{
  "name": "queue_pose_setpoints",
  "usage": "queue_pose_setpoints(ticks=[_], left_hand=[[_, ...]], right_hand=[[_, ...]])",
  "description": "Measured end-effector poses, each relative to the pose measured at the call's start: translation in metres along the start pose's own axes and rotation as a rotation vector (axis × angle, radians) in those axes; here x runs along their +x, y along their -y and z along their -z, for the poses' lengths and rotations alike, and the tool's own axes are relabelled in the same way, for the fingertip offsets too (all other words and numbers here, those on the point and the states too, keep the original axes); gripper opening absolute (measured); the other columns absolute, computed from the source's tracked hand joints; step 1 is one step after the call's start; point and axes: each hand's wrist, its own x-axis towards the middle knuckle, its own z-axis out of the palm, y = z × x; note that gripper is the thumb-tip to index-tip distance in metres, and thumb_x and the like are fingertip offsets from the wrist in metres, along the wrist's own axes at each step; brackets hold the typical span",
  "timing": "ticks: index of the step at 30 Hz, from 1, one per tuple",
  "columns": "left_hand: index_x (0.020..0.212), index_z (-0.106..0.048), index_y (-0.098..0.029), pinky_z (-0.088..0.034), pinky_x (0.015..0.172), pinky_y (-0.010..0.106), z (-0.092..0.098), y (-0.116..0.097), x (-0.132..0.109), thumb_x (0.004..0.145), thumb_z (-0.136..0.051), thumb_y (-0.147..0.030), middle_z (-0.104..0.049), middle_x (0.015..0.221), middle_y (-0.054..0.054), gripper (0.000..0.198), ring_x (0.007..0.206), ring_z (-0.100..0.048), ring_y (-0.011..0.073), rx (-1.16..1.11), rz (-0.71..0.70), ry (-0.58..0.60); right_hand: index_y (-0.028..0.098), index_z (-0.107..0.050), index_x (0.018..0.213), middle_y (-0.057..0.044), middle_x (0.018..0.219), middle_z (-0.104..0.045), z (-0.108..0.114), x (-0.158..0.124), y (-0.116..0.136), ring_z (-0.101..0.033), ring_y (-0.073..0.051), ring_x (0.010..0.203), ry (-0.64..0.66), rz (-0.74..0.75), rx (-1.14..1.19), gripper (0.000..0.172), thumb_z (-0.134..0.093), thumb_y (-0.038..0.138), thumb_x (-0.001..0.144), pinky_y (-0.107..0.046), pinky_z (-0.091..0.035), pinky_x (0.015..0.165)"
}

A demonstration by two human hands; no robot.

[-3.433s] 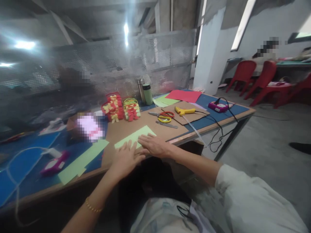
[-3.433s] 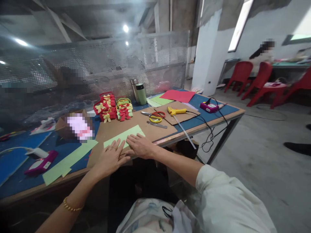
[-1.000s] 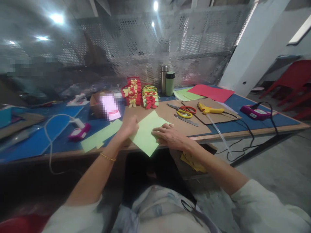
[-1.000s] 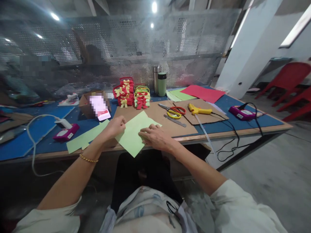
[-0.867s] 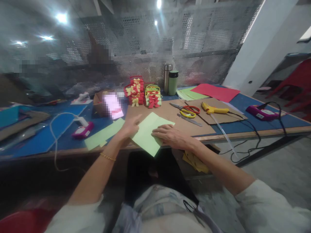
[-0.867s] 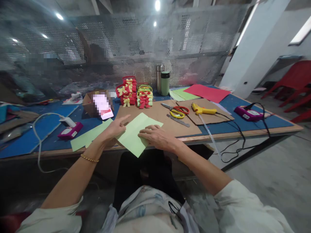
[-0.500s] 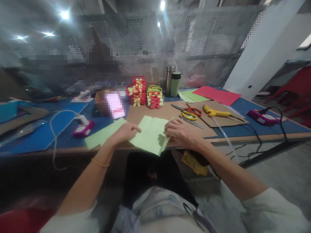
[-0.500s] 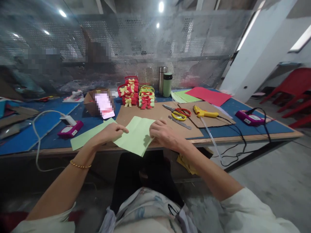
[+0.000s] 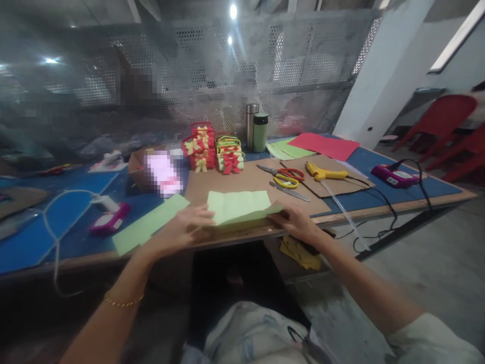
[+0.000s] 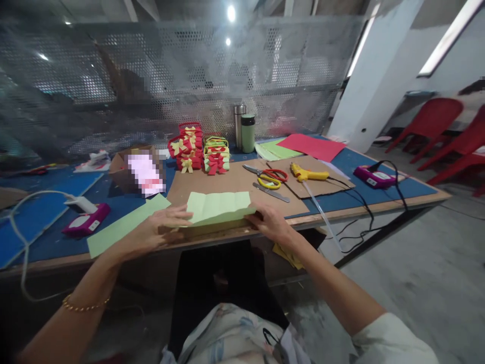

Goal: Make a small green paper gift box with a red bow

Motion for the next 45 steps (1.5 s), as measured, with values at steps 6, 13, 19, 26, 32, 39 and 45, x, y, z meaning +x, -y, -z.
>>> queue_pose_setpoints(ticks=[6, 13, 19, 26, 32, 39, 45], left_hand=[[0.062, -0.057, -0.021, -0.047, 0.070, 0.029, -0.024, -0.005, 0.022, 0.087, -0.049, -0.047, -0.062, 0.068, 0.001, 0.038, 0.070, -0.058, 0.0177, -0.140, 0.312, -0.300], [0.061, -0.043, -0.023, -0.032, 0.060, 0.029, -0.022, -0.026, 0.043, 0.088, -0.046, -0.038, -0.045, 0.058, -0.002, 0.030, 0.061, -0.048, 0.0166, 0.048, 0.542, -0.362], [0.140, -0.056, -0.019, -0.045, 0.069, 0.030, -0.028, -0.021, 0.047, 0.086, -0.052, -0.029, -0.067, 0.081, 0.002, 0.055, 0.074, -0.062, 0.0211, 0.080, 0.523, -0.349], [0.122, -0.074, -0.022, -0.050, 0.072, 0.032, -0.051, -0.005, 0.034, 0.097, -0.042, -0.027, -0.071, 0.090, 0.005, 0.041, 0.081, -0.068, 0.0212, 0.190, 0.236, -0.461], [0.124, -0.073, -0.021, -0.050, 0.074, 0.031, -0.057, 0.002, 0.025, 0.101, -0.044, -0.028, -0.073, 0.098, 0.005, 0.037, 0.084, -0.070, 0.0201, 0.293, 0.133, -0.491], [0.129, -0.069, -0.025, -0.051, 0.081, 0.031, -0.057, 0.017, 0.015, 0.101, -0.048, -0.023, -0.072, 0.111, 0.006, 0.035, 0.089, -0.070, 0.0199, 0.372, 0.027, -0.435], [0.126, -0.067, -0.026, -0.052, 0.082, 0.031, -0.057, 0.017, 0.015, 0.099, -0.051, -0.023, -0.071, 0.107, 0.005, 0.032, 0.086, -0.070, 0.0195, 0.355, 0.032, -0.455]], right_hand=[[0.023, -0.054, 0.071, 0.000, 0.067, -0.058, 0.000, 0.005, 0.011, -0.054, -0.016, 0.064, -0.095, -0.037, -0.009, 0.031, -0.050, 0.038, 0.098, -0.028, -0.044, 0.061], [0.024, -0.035, 0.062, 0.002, 0.059, -0.045, -0.007, 0.032, 0.001, -0.043, -0.014, 0.056, -0.158, -0.208, -0.235, 0.037, -0.054, 0.034, 0.092, -0.028, -0.031, 0.056], [0.019, -0.063, 0.109, 0.000, 0.064, -0.059, -0.022, 0.030, -0.002, -0.055, -0.020, 0.059, -0.180, -0.259, -0.391, 0.023, -0.057, 0.028, 0.089, -0.029, -0.032, 0.056], [0.021, -0.067, 0.107, -0.004, 0.077, -0.072, -0.023, 0.020, 0.008, -0.064, -0.019, 0.067, -0.147, -0.143, -0.468, 0.023, -0.049, 0.018, 0.094, -0.028, -0.037, 0.061], [0.020, -0.067, 0.096, -0.004, 0.077, -0.072, -0.020, 0.019, 0.013, -0.062, -0.017, 0.067, -0.096, -0.127, -0.464, 0.022, -0.051, 0.011, 0.085, -0.027, -0.036, 0.063], [0.019, -0.063, 0.088, -0.002, 0.069, -0.064, -0.016, 0.023, 0.020, -0.056, -0.016, 0.063, -0.029, -0.145, -0.460, 0.016, -0.049, 0.011, 0.086, -0.027, -0.032, 0.061], [0.018, -0.062, 0.092, -0.001, 0.068, -0.062, -0.018, 0.024, 0.019, -0.054, -0.016, 0.062, -0.020, -0.145, -0.428, 0.018, -0.046, 0.011, 0.087, -0.028, -0.032, 0.060]])
